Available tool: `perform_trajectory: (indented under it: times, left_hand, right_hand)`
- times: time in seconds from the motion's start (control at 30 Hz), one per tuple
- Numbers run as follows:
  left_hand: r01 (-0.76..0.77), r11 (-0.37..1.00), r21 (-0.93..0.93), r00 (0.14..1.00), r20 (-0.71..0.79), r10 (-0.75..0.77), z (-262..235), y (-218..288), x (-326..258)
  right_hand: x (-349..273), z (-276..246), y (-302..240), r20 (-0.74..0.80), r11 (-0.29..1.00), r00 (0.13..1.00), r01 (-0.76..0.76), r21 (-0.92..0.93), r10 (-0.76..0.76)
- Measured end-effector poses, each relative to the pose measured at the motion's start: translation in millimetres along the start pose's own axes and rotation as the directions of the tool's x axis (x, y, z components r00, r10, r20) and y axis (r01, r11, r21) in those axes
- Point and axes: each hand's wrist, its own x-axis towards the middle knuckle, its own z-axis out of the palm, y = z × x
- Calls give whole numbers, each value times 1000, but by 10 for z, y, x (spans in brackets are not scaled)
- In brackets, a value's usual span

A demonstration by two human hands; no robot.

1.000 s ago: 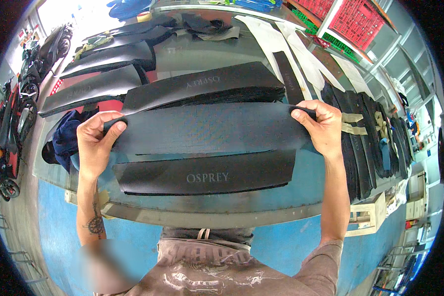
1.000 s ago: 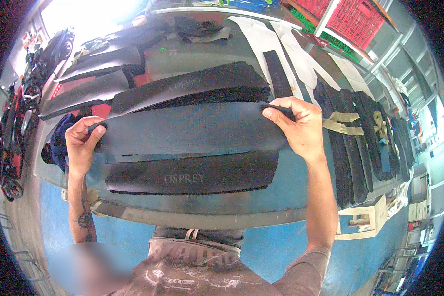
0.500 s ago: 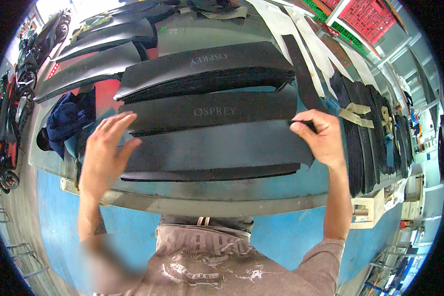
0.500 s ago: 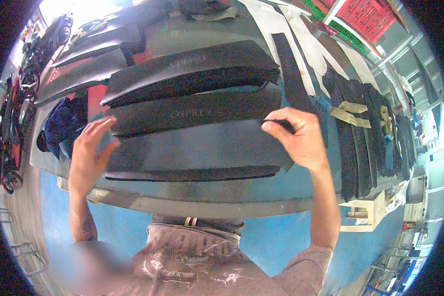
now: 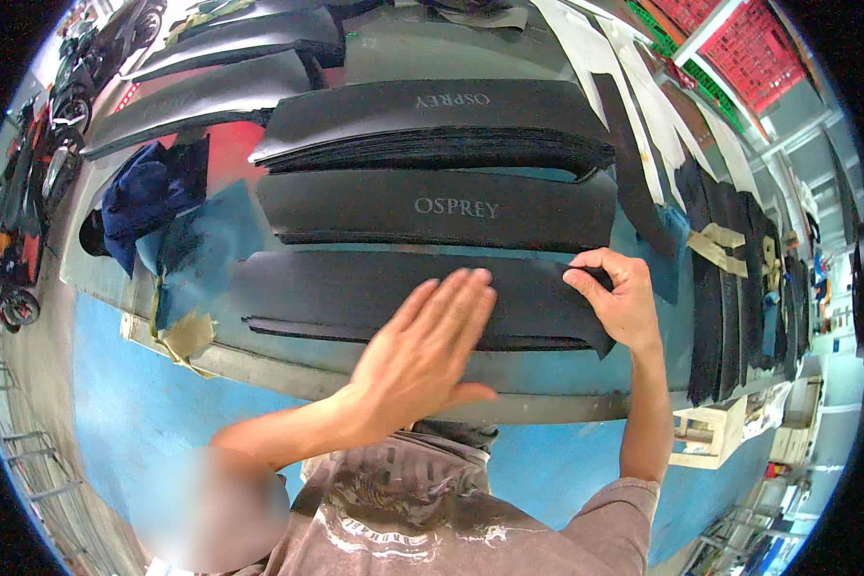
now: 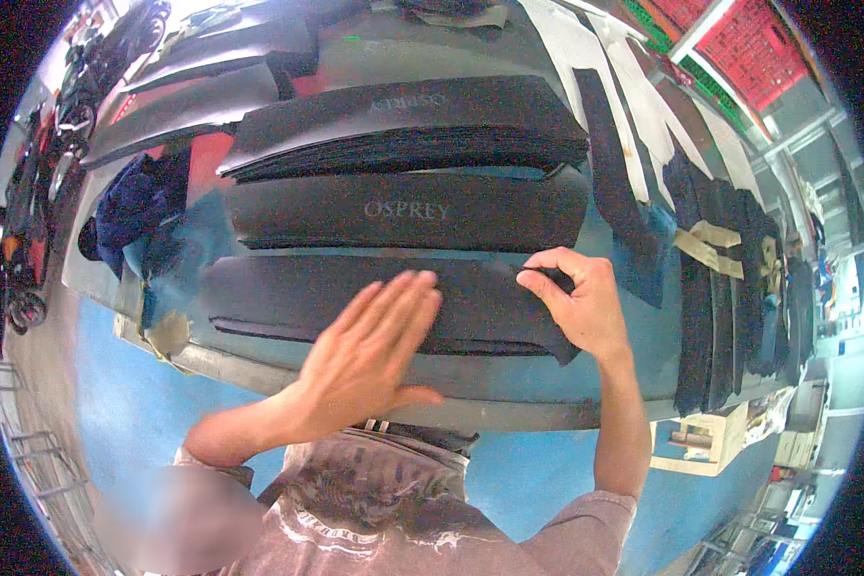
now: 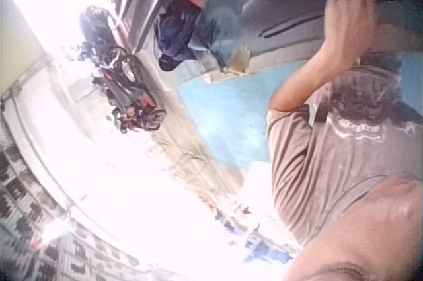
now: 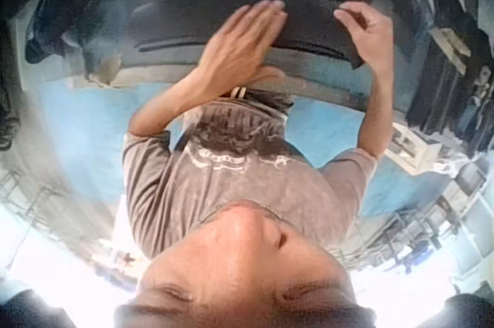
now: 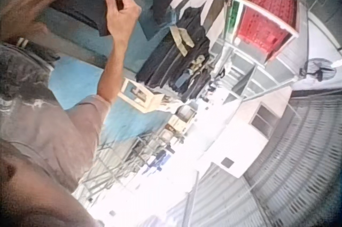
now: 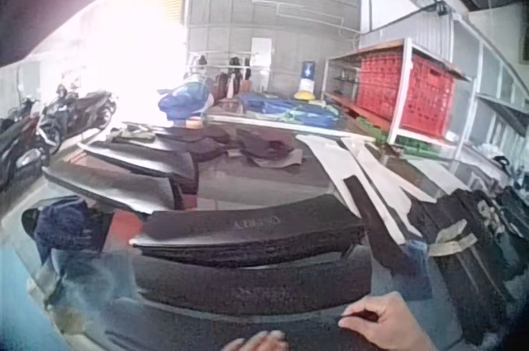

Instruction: The person repeatedly picks up, aligns, and places black padded backpack components labeled 'OSPREY' on a workbench. The hands smooth the surfaces and adjust the edges of each piece before stacking them.

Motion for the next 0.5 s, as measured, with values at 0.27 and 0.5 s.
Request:
perform_trajectory:
  times: [0.27, 0.5]
  left_hand:
    - [301, 909, 289, 946, 29, -322, -512, -342, -777]
    - [329, 923, 197, 942, -142, -306, -862, -704, -661]
  right_hand:
    - [-5, 31, 42, -42, 999, 999, 35, 40, -33]
    - [-63, -271, -454, -194, 897, 876, 427, -115, -442]
